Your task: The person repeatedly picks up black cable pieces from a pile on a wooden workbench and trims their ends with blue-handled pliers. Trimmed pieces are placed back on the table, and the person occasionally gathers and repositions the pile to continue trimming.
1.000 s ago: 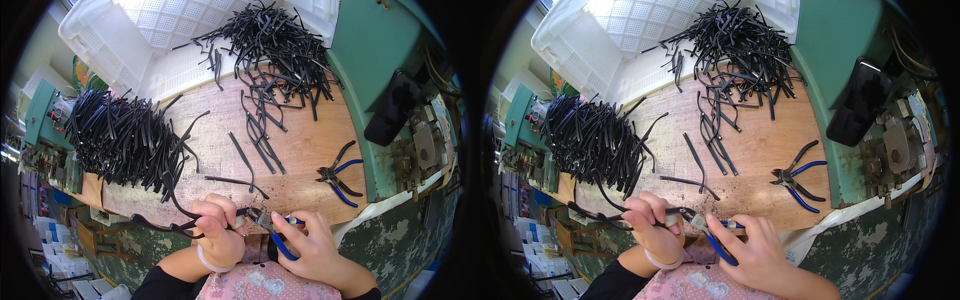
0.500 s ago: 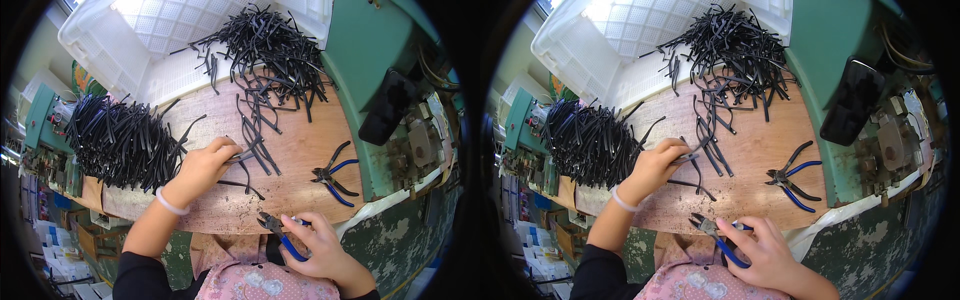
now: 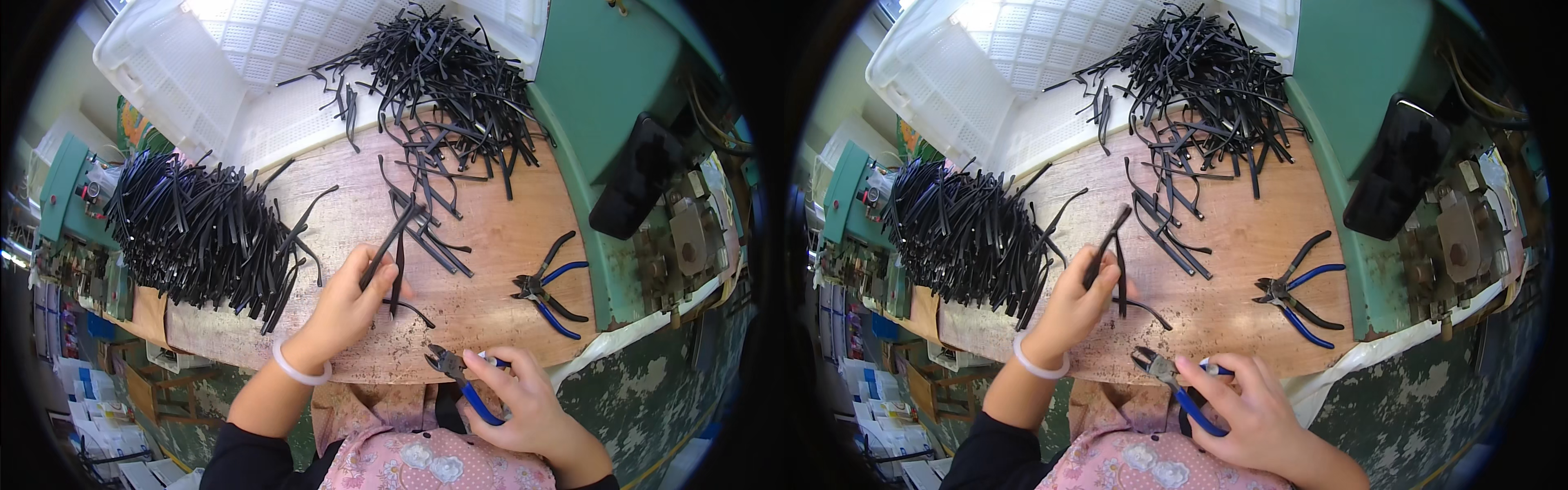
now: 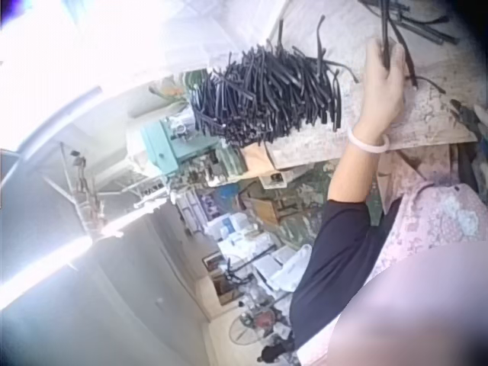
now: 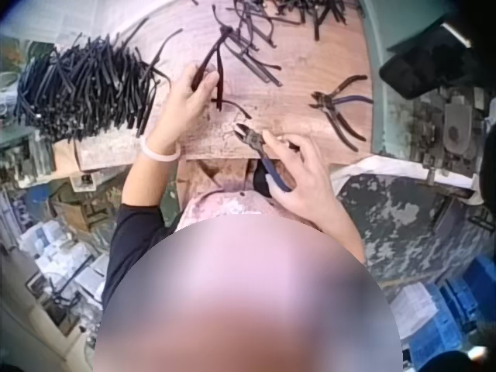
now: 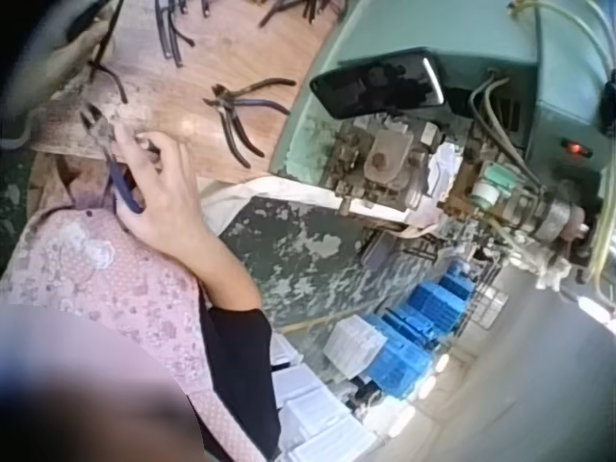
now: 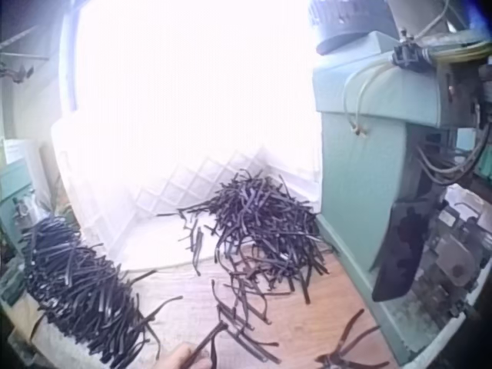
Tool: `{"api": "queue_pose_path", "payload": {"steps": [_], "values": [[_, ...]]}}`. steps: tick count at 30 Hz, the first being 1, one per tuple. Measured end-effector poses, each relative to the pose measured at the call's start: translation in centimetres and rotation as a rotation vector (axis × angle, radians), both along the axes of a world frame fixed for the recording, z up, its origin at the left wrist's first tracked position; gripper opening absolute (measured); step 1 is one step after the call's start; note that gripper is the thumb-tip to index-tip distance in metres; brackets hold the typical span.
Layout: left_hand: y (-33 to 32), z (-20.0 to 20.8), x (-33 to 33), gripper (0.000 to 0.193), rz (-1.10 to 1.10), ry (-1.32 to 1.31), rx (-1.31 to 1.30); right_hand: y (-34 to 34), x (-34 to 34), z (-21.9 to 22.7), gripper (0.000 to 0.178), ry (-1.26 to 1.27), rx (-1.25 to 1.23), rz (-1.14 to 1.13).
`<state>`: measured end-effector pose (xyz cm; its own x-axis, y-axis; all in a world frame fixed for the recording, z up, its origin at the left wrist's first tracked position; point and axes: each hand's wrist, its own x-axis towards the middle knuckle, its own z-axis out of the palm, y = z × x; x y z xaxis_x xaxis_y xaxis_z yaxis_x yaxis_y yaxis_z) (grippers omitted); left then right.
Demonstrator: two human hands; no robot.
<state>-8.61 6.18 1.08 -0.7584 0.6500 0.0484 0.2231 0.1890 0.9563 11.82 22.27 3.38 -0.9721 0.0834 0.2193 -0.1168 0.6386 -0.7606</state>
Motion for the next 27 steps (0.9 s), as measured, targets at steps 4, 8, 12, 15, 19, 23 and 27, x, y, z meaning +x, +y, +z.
{"api": "queue_pose_path", "payload": {"steps": [4,8,12,15,19,23,27], "values": [[-0.5,2.2,2.3,0.046,-0.142,-0.601,0.231,0.1,0.0,-0.3,0.067,-0.011,0.107,-0.019],[-0.7,2.5,2.9,0.045,-0.195,-0.815,0.395,0.0,-0.1,0.4,0.065,0.0,0.248,0.076],[-1.0,2.5,3.3,0.047,-0.231,-0.871,0.428,-0.1,-0.3,1.1,0.066,0.001,0.32,0.111],[-1.0,2.8,3.5,0.047,-0.243,-0.879,0.429,0.0,-0.4,1.5,0.068,0.019,0.367,0.107],[-1.0,2.9,3.7,0.047,-0.229,-0.834,0.441,0.1,-0.1,1.1,0.071,0.035,0.341,0.128],[-0.8,1.7,5.7,0.046,-0.07,-0.396,0.643,0.5,0.0,1.4,0.072,-0.031,0.25,0.152],[-0.4,1.7,8.3,0.046,0.162,-0.099,0.686,0.4,-0.3,2.0,0.066,-0.042,0.166,0.153]]}}
